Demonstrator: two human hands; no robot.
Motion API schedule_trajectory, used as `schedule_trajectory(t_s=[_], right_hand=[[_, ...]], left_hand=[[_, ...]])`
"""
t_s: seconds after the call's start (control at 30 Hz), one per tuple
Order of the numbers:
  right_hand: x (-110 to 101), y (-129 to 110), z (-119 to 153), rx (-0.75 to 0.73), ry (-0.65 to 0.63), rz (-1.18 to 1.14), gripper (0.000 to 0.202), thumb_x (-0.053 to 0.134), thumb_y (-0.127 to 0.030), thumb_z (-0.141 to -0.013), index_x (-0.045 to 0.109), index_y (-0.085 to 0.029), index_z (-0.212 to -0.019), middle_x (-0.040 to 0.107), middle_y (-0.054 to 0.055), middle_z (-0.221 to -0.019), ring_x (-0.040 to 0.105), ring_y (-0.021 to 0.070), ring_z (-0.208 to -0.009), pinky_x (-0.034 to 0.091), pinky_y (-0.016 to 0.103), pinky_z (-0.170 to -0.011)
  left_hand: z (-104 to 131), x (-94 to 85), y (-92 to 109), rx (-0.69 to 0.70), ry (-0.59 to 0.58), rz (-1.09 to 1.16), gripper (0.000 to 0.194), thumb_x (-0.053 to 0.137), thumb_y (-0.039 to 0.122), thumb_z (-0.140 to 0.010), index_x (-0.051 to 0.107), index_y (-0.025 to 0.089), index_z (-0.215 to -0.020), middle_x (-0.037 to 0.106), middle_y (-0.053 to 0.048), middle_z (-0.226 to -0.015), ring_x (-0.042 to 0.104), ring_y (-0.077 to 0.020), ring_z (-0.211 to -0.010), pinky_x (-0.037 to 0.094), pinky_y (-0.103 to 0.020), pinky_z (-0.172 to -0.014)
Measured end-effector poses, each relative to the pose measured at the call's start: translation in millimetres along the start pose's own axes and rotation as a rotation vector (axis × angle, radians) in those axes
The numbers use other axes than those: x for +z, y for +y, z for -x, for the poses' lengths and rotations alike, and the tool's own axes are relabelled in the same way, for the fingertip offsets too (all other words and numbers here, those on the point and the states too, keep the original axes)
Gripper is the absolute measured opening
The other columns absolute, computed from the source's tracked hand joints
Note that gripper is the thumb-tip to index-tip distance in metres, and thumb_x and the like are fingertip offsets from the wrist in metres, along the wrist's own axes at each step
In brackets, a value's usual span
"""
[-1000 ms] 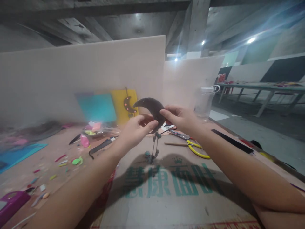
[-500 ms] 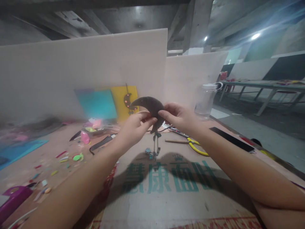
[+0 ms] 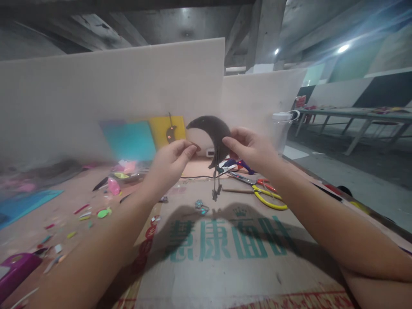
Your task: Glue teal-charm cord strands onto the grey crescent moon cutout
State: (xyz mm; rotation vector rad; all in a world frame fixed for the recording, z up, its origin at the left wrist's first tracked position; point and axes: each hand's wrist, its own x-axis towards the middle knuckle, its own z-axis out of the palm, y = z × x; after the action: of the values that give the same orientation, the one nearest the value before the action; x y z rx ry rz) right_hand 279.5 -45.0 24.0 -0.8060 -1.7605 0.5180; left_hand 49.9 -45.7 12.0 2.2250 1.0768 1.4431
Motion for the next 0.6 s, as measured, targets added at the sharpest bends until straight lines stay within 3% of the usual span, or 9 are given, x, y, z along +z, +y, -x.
schedule_trajectory(t_s=[0.2,0.37,0.6], right_hand=[[-14.5,-12.6,-3.9,-0.048,0.106,0.116,0.013,0.063,-0.026,-0.091,0.066,-0.016,-0.084,0.060,-0.003,-0.061,0.051,0.0077,-0.050,0.041,0.023,-0.051],[-15.0,-14.4,-3.9,-0.065,0.119,0.150,0.011,0.064,-0.023,-0.091,0.066,-0.016,-0.082,0.062,-0.003,-0.063,0.053,0.0077,-0.051,0.041,0.023,-0.050],[-20.9,-18.7,-4.5,-0.052,0.173,0.152,0.009,0.062,-0.020,-0.091,0.068,-0.016,-0.085,0.062,-0.003,-0.062,0.052,0.0075,-0.050,0.042,0.023,-0.052]], left_hand=[[2.0,-1.8,4.0,-0.020,0.009,-0.008,0.017,0.068,0.032,-0.089,0.074,0.020,-0.099,0.077,-0.005,-0.101,0.070,-0.0205,-0.096,0.053,-0.034,-0.087],[2.3,-1.9,4.9,-0.019,0.000,-0.055,0.021,0.068,0.036,-0.089,0.072,0.020,-0.101,0.074,-0.006,-0.101,0.068,-0.0205,-0.096,0.052,-0.035,-0.088],[2.0,1.1,-5.6,0.025,-0.053,-0.062,0.017,0.051,0.027,-0.096,0.059,0.020,-0.109,0.064,-0.005,-0.104,0.060,-0.0194,-0.097,0.046,-0.036,-0.087]])
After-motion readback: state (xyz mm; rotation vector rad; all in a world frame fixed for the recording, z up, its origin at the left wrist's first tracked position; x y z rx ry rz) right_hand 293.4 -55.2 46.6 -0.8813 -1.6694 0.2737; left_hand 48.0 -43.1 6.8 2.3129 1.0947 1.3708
